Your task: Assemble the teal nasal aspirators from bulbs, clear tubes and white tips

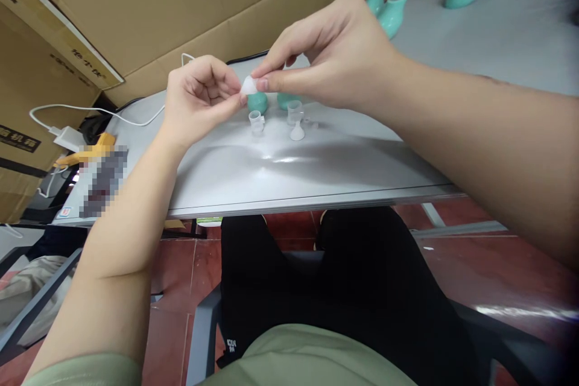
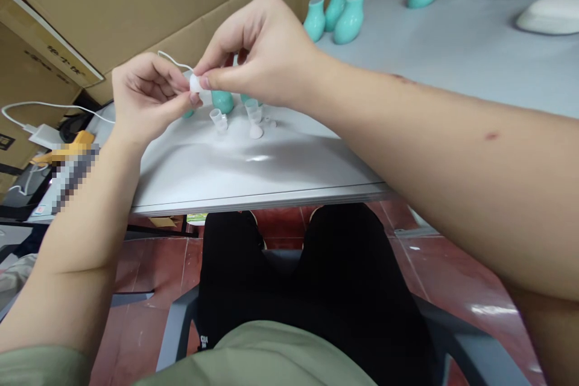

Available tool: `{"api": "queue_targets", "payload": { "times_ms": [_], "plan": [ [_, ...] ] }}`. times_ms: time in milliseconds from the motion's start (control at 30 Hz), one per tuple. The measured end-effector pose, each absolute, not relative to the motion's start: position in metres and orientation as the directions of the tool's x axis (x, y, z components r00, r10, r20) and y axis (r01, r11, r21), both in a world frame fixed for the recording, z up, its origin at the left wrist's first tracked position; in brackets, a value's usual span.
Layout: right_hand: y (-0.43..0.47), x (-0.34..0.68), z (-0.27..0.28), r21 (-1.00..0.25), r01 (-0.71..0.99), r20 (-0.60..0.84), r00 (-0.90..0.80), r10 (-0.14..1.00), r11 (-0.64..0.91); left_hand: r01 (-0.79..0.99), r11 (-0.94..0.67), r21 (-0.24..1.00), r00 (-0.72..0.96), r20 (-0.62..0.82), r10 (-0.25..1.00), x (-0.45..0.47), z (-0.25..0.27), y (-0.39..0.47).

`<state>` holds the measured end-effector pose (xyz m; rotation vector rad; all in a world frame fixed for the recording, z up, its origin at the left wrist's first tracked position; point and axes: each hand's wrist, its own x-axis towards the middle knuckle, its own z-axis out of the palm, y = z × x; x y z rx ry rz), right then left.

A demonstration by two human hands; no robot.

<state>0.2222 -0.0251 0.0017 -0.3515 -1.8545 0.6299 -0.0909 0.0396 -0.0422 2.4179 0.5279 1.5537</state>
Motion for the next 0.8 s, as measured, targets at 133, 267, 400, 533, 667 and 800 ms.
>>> {"api": "queue_targets", "payload": {
  "times_ms": [133,267,400,533,667,800],
  "plan": [
    [-0.029,0.223,0.004,-0.575,-0.041,0.772,-0.356,0.526,0.817,0.304,-0.839,0.451,0.355,0.764,0.539,-0.090,-0.043,0.042],
    [-0.029,0.223,0.006,-0.555,-0.008,0.771,-0.382,0.510,0.832,0.286,-0.850,0.443,0.376,0.764,0.525,-0.087,-0.040,0.038],
    [-0.030,0.222,0.006,-0.538,0.047,0.778,-0.357,0.518,0.841,0.181,-0.886,0.427,0.404,0.789,0.463,-0.085,-0.037,0.031],
    [-0.029,0.222,0.005,-0.518,0.077,0.782,-0.360,0.509,0.852,0.182,-0.892,0.413,0.404,0.796,0.451,-0.084,-0.035,0.025],
    [-0.027,0.221,0.003,-0.547,0.084,0.765,-0.352,0.538,0.833,0.159,-0.903,0.399,0.403,0.809,0.428,-0.082,-0.034,0.021],
    [-0.025,0.220,0.002,-0.554,0.002,0.781,-0.345,0.521,0.832,0.144,-0.901,0.410,0.401,0.808,0.432,-0.079,-0.035,0.020]
  ]
}}
